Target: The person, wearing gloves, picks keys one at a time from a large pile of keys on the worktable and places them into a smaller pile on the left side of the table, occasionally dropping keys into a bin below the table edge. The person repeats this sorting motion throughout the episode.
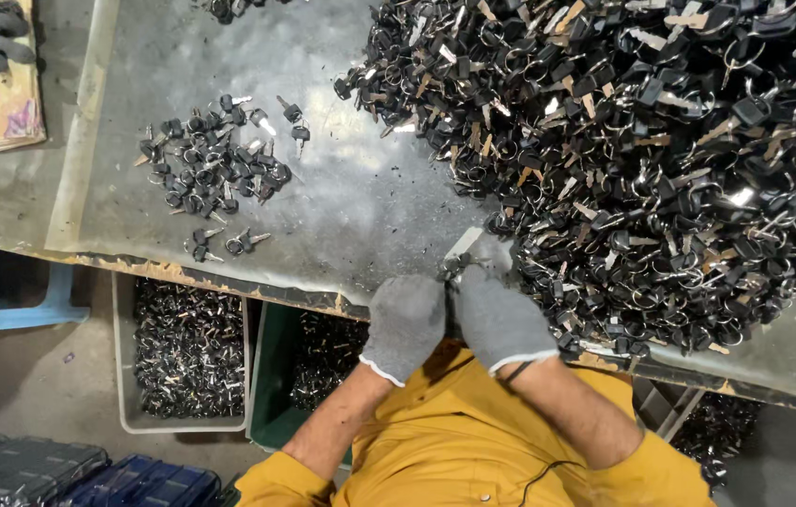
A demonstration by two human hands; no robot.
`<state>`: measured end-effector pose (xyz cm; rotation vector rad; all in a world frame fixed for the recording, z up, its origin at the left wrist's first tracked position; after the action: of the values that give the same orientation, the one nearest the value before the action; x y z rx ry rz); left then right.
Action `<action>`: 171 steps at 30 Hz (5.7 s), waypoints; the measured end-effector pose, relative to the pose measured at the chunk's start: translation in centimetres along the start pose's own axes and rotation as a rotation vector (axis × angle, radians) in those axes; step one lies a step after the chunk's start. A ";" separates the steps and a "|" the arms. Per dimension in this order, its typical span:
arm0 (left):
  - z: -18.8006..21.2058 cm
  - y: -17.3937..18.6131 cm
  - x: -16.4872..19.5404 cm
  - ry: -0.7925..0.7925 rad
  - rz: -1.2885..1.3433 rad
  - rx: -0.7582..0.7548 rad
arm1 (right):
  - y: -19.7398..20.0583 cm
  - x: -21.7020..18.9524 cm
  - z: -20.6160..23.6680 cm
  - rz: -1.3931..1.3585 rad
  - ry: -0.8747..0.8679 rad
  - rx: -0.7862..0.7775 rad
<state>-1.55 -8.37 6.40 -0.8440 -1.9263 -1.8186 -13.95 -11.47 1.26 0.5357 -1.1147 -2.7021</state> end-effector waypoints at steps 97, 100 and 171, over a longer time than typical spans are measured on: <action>0.2 -1.3 -0.8 0.046 -0.087 -0.085 | 0.5 -1.1 1.5 -0.014 0.030 0.073; 0.0 -1.5 -1.2 0.153 -0.019 -0.242 | 1.2 -1.0 1.3 -0.137 0.124 -0.058; -0.3 0.0 -0.8 -0.044 0.052 -0.074 | 1.7 -0.9 -0.1 -0.420 0.262 -0.015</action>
<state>-1.03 -8.82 5.93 -0.9571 -1.8555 -1.8660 -13.04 -12.48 2.59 1.2012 -1.0021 -2.8530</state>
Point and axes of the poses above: each hand's wrist, its own z-axis away from the middle knuckle, its own y-axis out of the back of the hand, x = y × z, the point moved 9 cm from there along -z, towards the middle knuckle, and after that the axes turned 15 degrees about -x, right-handed, at the moved point
